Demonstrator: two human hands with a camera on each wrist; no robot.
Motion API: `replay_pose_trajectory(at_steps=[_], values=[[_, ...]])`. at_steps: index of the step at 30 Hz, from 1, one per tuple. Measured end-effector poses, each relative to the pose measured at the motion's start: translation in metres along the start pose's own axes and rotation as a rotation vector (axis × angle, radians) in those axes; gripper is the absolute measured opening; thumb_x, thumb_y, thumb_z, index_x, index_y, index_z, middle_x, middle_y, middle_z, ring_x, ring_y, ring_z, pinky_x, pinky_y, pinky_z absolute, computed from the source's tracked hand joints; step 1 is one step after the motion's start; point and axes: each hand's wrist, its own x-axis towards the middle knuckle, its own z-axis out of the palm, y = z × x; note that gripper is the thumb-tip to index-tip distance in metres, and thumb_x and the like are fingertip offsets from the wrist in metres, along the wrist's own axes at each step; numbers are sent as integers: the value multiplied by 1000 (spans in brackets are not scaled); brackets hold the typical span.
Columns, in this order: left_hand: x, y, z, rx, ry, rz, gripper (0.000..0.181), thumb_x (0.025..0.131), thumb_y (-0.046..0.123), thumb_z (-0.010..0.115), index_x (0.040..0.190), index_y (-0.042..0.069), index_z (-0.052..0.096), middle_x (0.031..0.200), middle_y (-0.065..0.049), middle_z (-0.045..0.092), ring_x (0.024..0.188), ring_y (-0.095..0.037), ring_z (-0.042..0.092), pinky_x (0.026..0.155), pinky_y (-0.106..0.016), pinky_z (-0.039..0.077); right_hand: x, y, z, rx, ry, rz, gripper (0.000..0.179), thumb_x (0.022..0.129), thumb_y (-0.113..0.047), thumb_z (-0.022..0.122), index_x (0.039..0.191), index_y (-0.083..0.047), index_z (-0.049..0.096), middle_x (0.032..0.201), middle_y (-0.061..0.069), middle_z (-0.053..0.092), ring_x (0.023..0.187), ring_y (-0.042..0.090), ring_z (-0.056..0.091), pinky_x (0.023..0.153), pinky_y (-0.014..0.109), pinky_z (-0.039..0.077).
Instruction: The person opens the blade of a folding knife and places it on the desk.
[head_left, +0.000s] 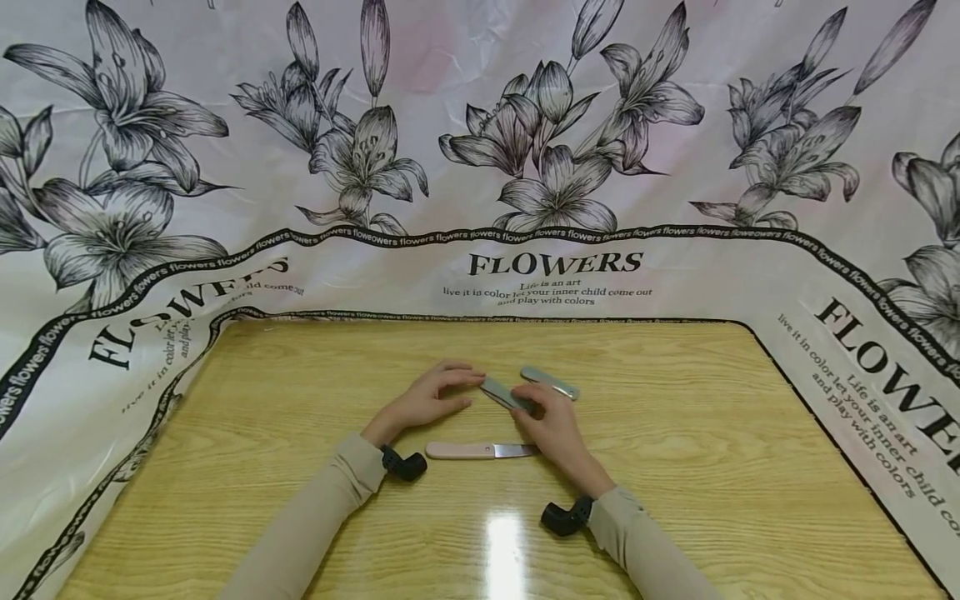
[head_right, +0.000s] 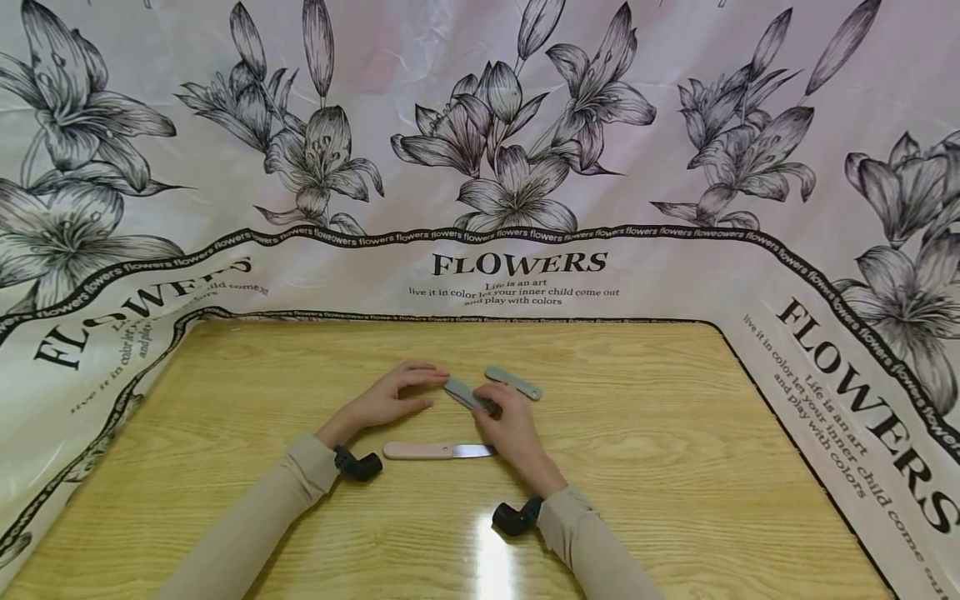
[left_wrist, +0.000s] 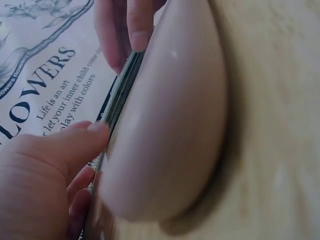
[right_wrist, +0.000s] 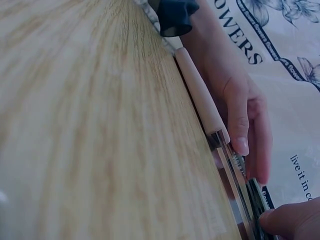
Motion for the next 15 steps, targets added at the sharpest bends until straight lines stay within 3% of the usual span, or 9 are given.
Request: replay_pose_trajectory(at_steps=[5, 11, 15], values=[[-1, -3, 2, -37, 65, 5, 32, 92, 4, 69, 124, 3, 68, 128, -11, 63, 126, -30, 50, 109, -48, 37, -2, 0, 1, 29, -9, -44, 24, 82, 2, 79, 105, -1, 74, 102, 9, 73, 86, 21, 67, 71, 32, 57], [-2, -6, 2, -50, 122, -89, 24, 89, 9, 75, 113, 11, 75, 118, -2, 68, 118, -22, 56, 106, -42, 40, -4, -3, 2, 56, -37, -56, 16, 87, -5, 77, 103, -5, 77, 107, 5, 73, 101, 22, 68, 86, 37, 57], [-3, -5, 1, -60, 131, -116, 19, 89, 12, 76, 107, 14, 77, 112, 2, 69, 113, -19, 57, 102, -41, 43, -6, -4, 2, 78, -51, -71, 16, 88, -6, 75, 104, -5, 77, 108, 6, 73, 103, 24, 68, 86, 36, 57]])
